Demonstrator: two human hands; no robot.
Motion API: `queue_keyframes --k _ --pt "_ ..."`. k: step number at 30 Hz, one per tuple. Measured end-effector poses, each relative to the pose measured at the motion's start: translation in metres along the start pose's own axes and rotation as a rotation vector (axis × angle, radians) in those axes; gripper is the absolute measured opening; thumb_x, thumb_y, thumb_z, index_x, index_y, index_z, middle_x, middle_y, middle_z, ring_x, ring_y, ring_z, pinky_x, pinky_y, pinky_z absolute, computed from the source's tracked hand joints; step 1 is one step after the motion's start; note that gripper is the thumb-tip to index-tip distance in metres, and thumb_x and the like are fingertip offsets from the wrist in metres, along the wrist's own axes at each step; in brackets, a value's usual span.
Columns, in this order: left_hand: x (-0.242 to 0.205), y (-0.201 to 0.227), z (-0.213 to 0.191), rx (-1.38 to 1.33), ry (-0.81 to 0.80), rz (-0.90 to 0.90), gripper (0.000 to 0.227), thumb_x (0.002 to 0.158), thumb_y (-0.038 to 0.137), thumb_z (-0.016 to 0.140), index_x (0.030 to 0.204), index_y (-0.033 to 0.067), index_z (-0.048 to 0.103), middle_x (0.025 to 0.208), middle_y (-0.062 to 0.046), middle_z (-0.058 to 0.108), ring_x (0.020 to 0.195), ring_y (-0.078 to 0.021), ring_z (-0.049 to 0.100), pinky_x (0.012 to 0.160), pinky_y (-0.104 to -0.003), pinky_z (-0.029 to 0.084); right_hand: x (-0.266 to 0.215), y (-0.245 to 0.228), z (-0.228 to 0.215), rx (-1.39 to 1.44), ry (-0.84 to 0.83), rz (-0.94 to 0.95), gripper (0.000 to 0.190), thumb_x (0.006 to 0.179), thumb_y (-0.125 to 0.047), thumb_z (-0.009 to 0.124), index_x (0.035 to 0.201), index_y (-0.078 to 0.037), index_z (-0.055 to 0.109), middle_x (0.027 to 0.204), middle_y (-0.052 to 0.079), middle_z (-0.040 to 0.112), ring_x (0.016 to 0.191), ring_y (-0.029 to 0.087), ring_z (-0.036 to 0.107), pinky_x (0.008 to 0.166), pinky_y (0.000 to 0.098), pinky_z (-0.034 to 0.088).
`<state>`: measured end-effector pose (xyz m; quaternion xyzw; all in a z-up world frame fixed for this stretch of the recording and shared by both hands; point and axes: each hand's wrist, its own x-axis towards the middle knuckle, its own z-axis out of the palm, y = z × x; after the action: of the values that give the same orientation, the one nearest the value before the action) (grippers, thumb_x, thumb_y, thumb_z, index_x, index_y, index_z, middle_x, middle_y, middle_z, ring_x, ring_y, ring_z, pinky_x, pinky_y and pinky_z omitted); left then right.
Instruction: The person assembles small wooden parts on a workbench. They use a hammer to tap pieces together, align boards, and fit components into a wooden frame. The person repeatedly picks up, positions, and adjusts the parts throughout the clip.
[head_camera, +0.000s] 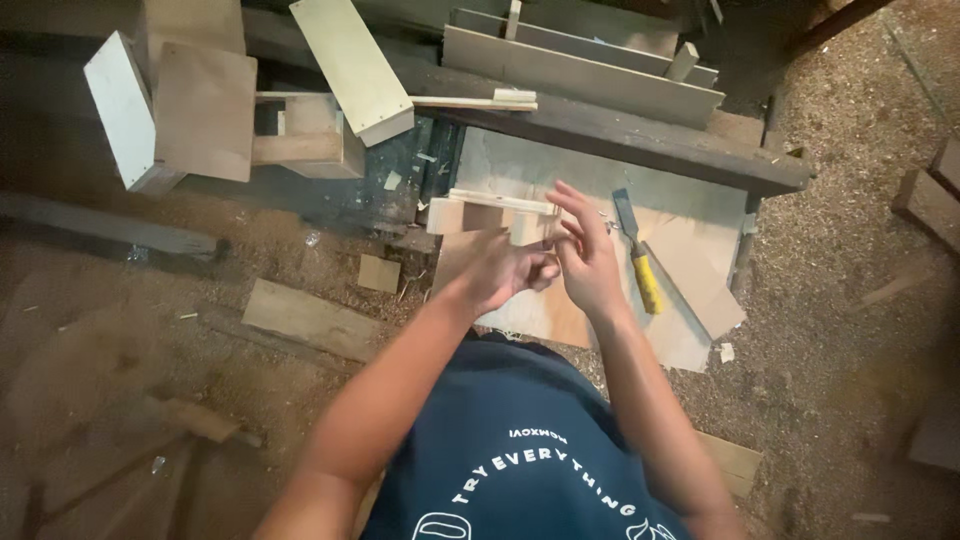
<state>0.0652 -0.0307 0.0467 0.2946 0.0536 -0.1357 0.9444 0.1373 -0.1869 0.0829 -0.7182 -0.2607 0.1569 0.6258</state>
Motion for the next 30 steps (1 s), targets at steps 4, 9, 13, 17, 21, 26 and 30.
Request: queue_keyframes --k 4,9,13,17,21,26,30 --pt "0.014 0.003 -0.006 0.561 0.206 -0.122 0.039 0.102 0.036 0.046 0.106 0.0049 0.069 0.07 -0.003 0.062 0.056 -0.0113 0.052 0.05 -0.028 0.041 0.008 -0.033 -0.004 -0.089 -0.099 0.089 0.052 0.095 0.002 0.057 0.146 -0.008 0.051 0.145 0.011 0.055 0.136 0.023 0.055 0.117 0.0433 0.046" --pt "-0.008 0.026 -0.006 1.311 0.172 0.074 0.031 0.093 0.028 0.057 0.102 0.0019 0.07 0.072 -0.009 0.069 0.062 -0.0189 0.063 0.059 -0.036 0.051 0.007 -0.039 0.006 -0.233 -0.122 -0.119 0.063 0.085 0.003 0.071 0.143 -0.003 0.046 0.139 0.016 0.053 0.135 0.027 0.05 0.116 0.0456 0.041" --pt "-0.034 0.051 -0.011 1.086 0.238 -0.156 0.036 0.099 0.037 0.057 0.109 0.0065 0.072 0.089 -0.008 0.078 0.079 -0.018 0.073 0.073 -0.036 0.058 0.0 -0.027 0.021 -0.264 -0.012 -0.064 0.057 0.088 0.002 0.073 0.139 -0.005 0.051 0.133 0.014 0.063 0.124 0.024 0.061 0.105 0.0388 0.05" --pt "-0.058 0.079 -0.029 1.286 0.319 -0.413 0.048 0.089 0.043 0.07 0.125 0.0109 0.068 0.105 -0.01 0.077 0.093 -0.0232 0.073 0.088 -0.042 0.055 -0.009 -0.01 0.021 -0.192 0.091 0.052 0.053 0.091 0.0 0.076 0.138 -0.005 0.052 0.116 0.012 0.065 0.106 0.021 0.065 0.099 0.0344 0.056" --pt "-0.051 0.092 -0.032 1.482 0.445 0.349 0.109 0.071 0.039 0.089 0.152 -0.0079 0.034 0.128 -0.027 0.063 0.111 -0.04 0.065 0.094 -0.05 0.047 -0.007 0.007 0.012 -0.233 0.107 0.09 0.057 0.09 -0.003 0.079 0.137 -0.003 0.046 0.11 0.009 0.067 0.107 0.018 0.069 0.092 0.0317 0.055" --pt "-0.02 0.088 -0.031 1.493 0.464 0.433 0.048 0.092 0.027 0.072 0.133 0.0101 0.054 0.118 -0.023 0.07 0.109 -0.0414 0.069 0.093 -0.048 0.056 0.006 0.028 0.021 -0.157 0.039 0.228 0.049 0.092 -0.004 0.071 0.134 -0.003 0.046 0.122 0.01 0.059 0.112 0.02 0.071 0.077 0.0329 0.053" --pt "-0.008 0.083 -0.032 1.566 0.595 0.285 0.037 0.091 0.025 0.072 0.121 0.0122 0.056 0.109 -0.02 0.072 0.097 -0.044 0.068 0.08 -0.053 0.056 0.011 0.024 0.02 -0.032 0.013 0.097 0.052 0.092 -0.004 0.07 0.138 -0.002 0.045 0.129 0.012 0.056 0.119 0.022 0.064 0.094 0.0327 0.057"
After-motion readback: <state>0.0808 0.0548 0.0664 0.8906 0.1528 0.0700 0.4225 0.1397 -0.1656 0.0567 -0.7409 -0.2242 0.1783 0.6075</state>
